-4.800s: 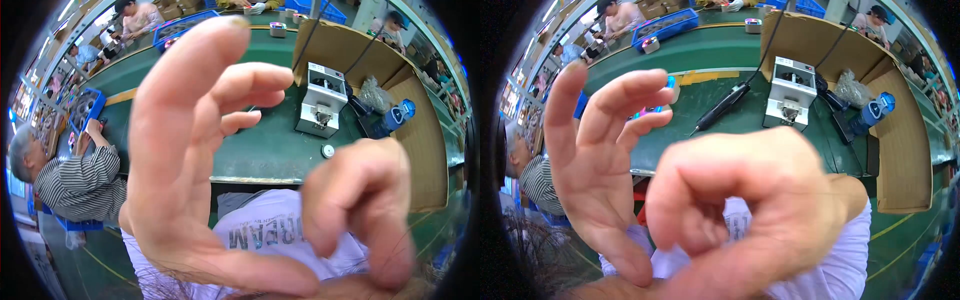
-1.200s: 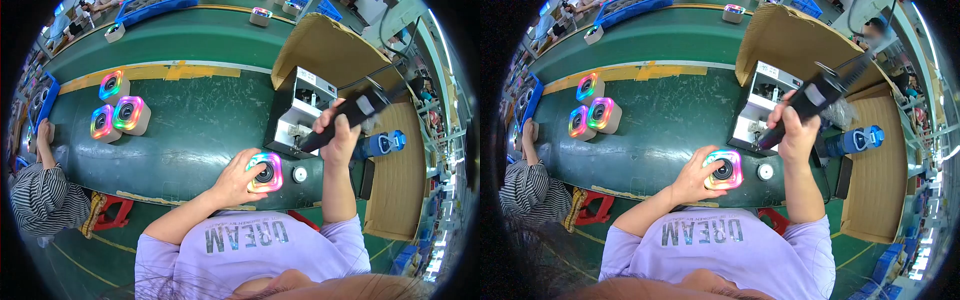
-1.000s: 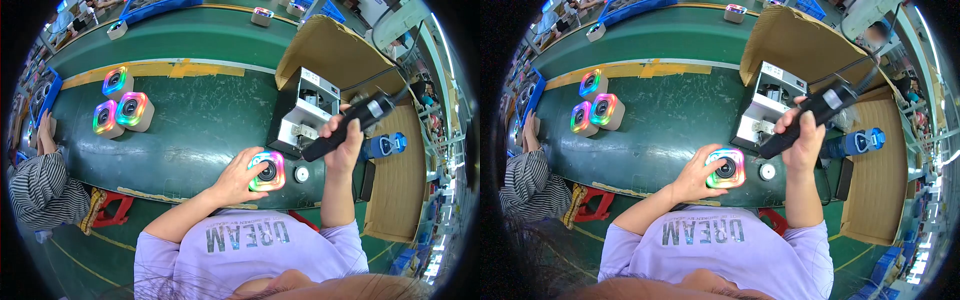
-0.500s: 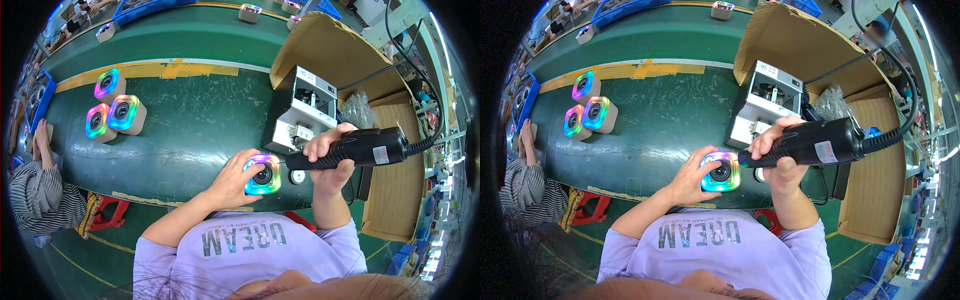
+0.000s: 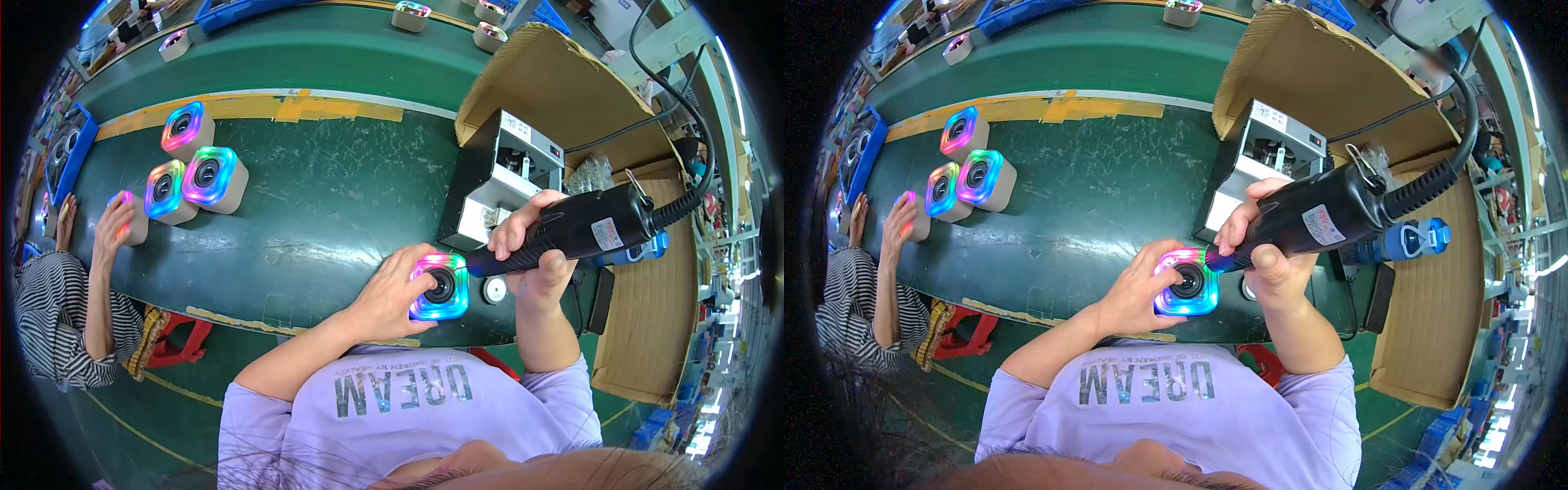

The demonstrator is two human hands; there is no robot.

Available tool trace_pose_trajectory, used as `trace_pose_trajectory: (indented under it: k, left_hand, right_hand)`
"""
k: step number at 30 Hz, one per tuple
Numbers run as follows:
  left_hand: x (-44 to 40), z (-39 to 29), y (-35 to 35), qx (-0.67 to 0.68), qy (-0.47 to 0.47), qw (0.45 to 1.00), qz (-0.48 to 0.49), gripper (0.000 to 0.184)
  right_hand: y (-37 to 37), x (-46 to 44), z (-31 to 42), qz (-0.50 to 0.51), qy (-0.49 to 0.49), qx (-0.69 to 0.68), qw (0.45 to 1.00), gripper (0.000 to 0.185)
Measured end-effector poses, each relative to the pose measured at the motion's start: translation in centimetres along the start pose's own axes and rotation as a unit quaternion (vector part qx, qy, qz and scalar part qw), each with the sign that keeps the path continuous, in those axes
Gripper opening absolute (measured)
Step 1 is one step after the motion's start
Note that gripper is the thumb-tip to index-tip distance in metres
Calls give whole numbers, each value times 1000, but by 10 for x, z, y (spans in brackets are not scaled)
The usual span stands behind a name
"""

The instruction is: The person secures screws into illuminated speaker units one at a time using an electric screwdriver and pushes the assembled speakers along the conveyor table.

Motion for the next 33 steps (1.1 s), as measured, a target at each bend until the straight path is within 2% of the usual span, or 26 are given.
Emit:
trace_pose_trajectory:
  k: [5,10,19,27,33]
  left_hand:
    - [0,0,1,5,-5,1000,-2,46]
    - [0,0,0,10,2,1000,-5,40]
    - [-3,-5,2,6,-8,1000,6,27]
    - [-3,-8,3,2,1,1000,15,26]
    - [0,-6,5,-17,-14,1000,3,28]
  right_hand:
    - [1,-2,2,2,15,-8,1000,62]
    - [-1,0,-10,10,-24,-4,1000,63]
    - [-2,-3,-12,8,-36,-12,999,63]
    - [-10,-3,-17,39,-67,-49,996,57]
    - [-3,1,-14,56,-29,-55,997,55]
Point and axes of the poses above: each hand's wrist, its own x-axis away from the middle knuckle, its own y-axis out of the back of the hand, z = x × y, the point moved 4 cm from there along -x, towards the middle knuckle, and after that the axes turned 1 degree about -x, right-handed, at the moved point
